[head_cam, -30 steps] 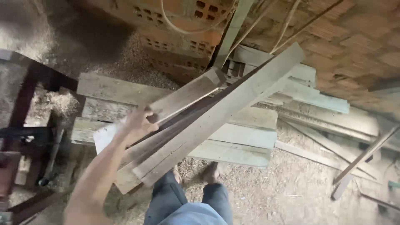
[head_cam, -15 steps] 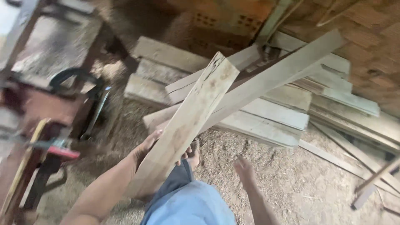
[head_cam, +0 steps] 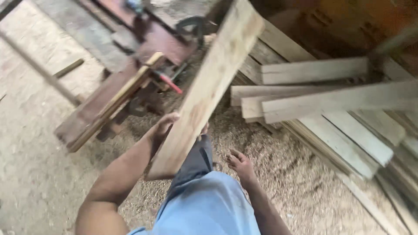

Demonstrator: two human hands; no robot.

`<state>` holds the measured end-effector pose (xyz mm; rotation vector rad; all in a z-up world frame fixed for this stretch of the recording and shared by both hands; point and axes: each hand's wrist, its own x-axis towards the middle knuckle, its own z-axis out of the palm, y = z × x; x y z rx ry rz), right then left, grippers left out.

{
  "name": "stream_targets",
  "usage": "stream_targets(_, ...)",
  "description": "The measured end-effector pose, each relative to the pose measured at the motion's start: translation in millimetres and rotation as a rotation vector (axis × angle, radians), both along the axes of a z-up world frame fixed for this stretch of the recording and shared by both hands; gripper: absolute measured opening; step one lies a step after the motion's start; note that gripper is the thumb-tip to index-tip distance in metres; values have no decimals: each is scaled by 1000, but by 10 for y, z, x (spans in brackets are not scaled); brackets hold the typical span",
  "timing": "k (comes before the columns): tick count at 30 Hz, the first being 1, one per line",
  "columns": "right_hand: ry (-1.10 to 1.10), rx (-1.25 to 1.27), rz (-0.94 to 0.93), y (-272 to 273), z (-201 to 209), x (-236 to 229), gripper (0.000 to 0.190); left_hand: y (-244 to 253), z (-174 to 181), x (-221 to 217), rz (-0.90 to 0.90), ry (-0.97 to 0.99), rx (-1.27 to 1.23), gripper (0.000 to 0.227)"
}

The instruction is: Milling the edges of wood planks using a stationary router or shaper table.

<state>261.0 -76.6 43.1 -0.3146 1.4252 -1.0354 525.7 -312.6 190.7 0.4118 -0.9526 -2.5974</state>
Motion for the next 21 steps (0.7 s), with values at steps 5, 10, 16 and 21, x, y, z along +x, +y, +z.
stream_targets(5,75,-159,212,-701,547,553,49,-392,469,443,481,-353,-637,65)
stream_targets(10,49,-267,233,-1573,781,1102,47,-656,258,1332,992,-1401,-1724,59)
stream_targets(16,435,-344,348,-2531,702,1595,45,-851,281,2385,912,-1533,-1744,50)
stream_targets(21,183,-215,337,-2892,777,2022,46,-824,200,3003,873,-1594,-1638,49)
